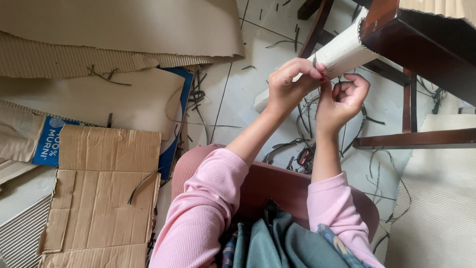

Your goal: The person rolls a piece of corrugated cardboard into a tube and secures it by wrapping and tying a thin strip around it. They use scissors to cut the strip and trim the excess after tying it.

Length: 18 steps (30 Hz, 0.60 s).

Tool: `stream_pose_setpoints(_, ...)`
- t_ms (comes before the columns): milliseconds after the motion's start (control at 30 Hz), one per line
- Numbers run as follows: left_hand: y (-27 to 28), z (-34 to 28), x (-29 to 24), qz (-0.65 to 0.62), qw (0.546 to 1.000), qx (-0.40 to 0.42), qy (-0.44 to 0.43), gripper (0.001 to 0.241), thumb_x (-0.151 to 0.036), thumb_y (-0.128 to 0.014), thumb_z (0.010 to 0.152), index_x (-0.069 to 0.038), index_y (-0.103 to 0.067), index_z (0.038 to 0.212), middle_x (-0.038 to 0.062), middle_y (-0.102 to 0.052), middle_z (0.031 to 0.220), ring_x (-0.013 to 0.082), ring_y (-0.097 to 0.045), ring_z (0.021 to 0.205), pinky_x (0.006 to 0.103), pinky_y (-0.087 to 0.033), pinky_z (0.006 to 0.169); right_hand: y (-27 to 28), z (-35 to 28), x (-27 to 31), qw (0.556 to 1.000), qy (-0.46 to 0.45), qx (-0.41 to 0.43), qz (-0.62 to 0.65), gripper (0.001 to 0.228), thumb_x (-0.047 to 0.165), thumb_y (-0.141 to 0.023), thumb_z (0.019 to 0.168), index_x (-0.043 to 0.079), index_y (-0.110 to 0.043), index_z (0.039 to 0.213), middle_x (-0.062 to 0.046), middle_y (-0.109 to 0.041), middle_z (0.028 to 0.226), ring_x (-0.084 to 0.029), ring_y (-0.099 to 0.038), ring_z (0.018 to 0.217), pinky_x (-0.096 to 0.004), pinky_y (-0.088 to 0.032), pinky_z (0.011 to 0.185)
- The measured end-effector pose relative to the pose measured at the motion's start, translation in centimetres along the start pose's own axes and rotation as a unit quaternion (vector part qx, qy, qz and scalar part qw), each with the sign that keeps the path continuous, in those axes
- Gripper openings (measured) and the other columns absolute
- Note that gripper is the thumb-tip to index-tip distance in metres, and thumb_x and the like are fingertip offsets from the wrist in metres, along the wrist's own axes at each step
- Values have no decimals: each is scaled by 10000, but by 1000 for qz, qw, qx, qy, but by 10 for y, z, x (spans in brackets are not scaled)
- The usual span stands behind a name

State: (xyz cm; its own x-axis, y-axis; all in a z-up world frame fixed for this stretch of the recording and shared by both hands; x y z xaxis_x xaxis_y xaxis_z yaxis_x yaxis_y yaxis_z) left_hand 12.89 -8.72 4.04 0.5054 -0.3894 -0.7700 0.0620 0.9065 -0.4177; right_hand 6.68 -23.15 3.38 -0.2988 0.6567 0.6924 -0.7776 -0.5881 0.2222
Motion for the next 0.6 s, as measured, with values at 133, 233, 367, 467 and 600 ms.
stream_pose_setpoints(133, -11, -1, -10, -2, 999, 14, -33, 245, 7, -733, 879, -218, -755, 784, -87, -744, 838, 99, -717, 765, 251, -594, 822, 2, 5, 8, 999, -10, 40, -4, 274, -113, -768, 956, 19, -577, 1102, -124, -545, 700, -120, -521, 571, -282, -479, 608)
stream_pose_setpoints(233, -17, -5, -5, 27, 994, 50, -90, 257, 12, -712, 902, -225, -778, 825, -64, -768, 880, 155, -745, 799, 283, -611, 787, 2, 9, 33, 997, 25, 72, -9, 92, -142, -606, 1032, -54, -603, 1057, -186, -669, 808, -157, -629, 685, -312, -536, 700)
stream_pose_setpoints(367, -22, -8, -9, 48, 988, 87, -120, 234, -15, -665, 974, -213, -786, 1000, 16, -783, 1000, 232, -769, 922, 348, -636, 812, 18, 9, 57, 988, 52, 119, -89, 141, -138, -596, 1042, -37, -679, 1095, -183, -728, 874, -167, -598, 652, -341, -512, 639)
stream_pose_setpoints(467, -24, -12, -8, 65, 978, 116, -159, 268, -17, -589, 1037, -207, -766, 1102, 13, -775, 1098, 243, -762, 923, 341, -633, 844, 31, 7, 62, 985, 17, 145, -96, 192, -128, -590, 1033, -36, -643, 1192, -169, -751, 942, -216, -686, 710, -365, -538, 680)
stream_pose_setpoints(600, -23, -7, -16, 91, 975, 143, -142, 302, 4, -604, 1034, -200, -695, 1237, -12, -767, 1113, 226, -749, 940, 356, -636, 878, 47, 11, 62, 957, -80, 221, -172, 106, -70, -687, 1013, 1, -740, 1072, -125, -757, 889, -205, -736, 774, -360, -573, 772)
Point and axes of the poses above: each hand's wrist, its own z-axis towards the middle knuckle, its own y-axis out of the back of the hand, x = y × z, the point moved 5 cm from there along z, towards the middle knuckle
